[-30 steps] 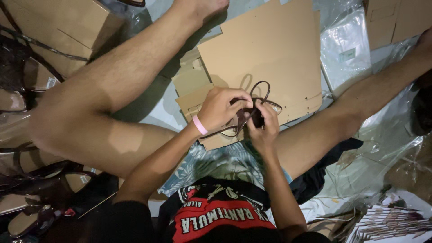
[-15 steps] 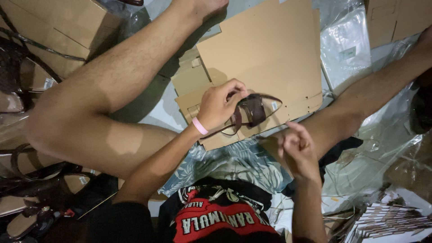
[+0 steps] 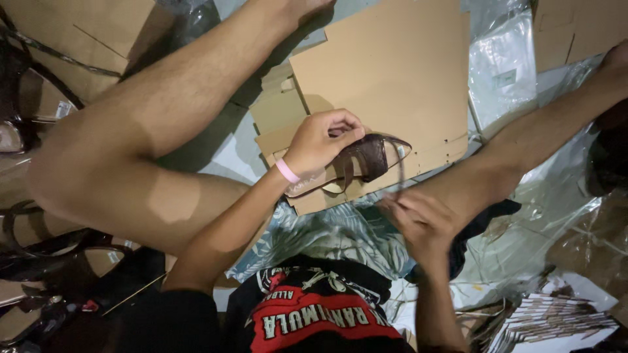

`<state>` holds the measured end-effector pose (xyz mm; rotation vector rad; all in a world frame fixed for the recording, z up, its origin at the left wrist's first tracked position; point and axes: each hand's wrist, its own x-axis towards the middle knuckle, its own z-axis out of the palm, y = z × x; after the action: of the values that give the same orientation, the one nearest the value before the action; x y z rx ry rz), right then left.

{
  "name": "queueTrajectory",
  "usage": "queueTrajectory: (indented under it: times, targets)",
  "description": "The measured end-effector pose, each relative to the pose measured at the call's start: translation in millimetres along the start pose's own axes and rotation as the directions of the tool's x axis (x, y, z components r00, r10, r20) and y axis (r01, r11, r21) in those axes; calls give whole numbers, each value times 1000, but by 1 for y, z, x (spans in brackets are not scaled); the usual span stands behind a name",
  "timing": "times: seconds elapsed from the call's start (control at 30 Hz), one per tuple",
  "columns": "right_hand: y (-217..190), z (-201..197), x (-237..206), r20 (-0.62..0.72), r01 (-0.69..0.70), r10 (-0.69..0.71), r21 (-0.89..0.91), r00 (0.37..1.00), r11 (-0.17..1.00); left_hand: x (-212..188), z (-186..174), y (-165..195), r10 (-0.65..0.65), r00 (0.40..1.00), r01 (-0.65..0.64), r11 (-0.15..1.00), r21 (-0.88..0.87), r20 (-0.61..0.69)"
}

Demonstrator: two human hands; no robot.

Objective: The person sits on the floor and assembles brown high-heeled sandals by threading straps through buckles and adjusting them. They handle multiple sandals one at a time, occasionally placing finished pairs on a nearby pile.

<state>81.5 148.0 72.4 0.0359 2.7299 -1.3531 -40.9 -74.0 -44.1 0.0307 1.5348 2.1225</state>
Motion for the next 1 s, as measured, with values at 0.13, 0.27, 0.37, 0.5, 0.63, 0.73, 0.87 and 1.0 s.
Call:
queueTrajectory:
  times: [0.13, 0.27, 0.37, 0.5, 0.63, 0.73, 0.87, 1.0]
  targets:
    - [-15, 48, 49, 63, 503, -505, -252, 861, 826, 0, -4, -7, -45, 999, 45, 998, -34, 24]
    - [-27, 63, 69, 136, 516, -509, -416, 850, 749, 2, -8, -4, -5, 1000, 6, 998, -62, 29]
    - [-30, 59, 74, 169, 530, -518, -473, 839, 704, -1, -8, 4, 50, 999, -49, 981, -189, 0]
    - [-23, 58, 78, 185, 522, -502, -488, 845, 700, -1, -10, 14, -17, 1000, 19, 993, 119, -17]
    - [-14, 61, 76, 181, 514, -500, -516, 847, 685, 1, -11, 12, -74, 997, 74, 997, -21, 17]
    - [-7, 62, 73, 167, 497, -477, -449, 863, 742, 3, -9, 3, -65, 997, 66, 997, -31, 41]
    - [5, 65, 73, 134, 433, -412, -293, 901, 852, -1, -6, -6, -58, 997, 65, 983, -172, 46]
    - [17, 69, 67, 106, 398, -384, -280, 917, 874, -1, -6, -6, -13, 997, 20, 995, -102, 73]
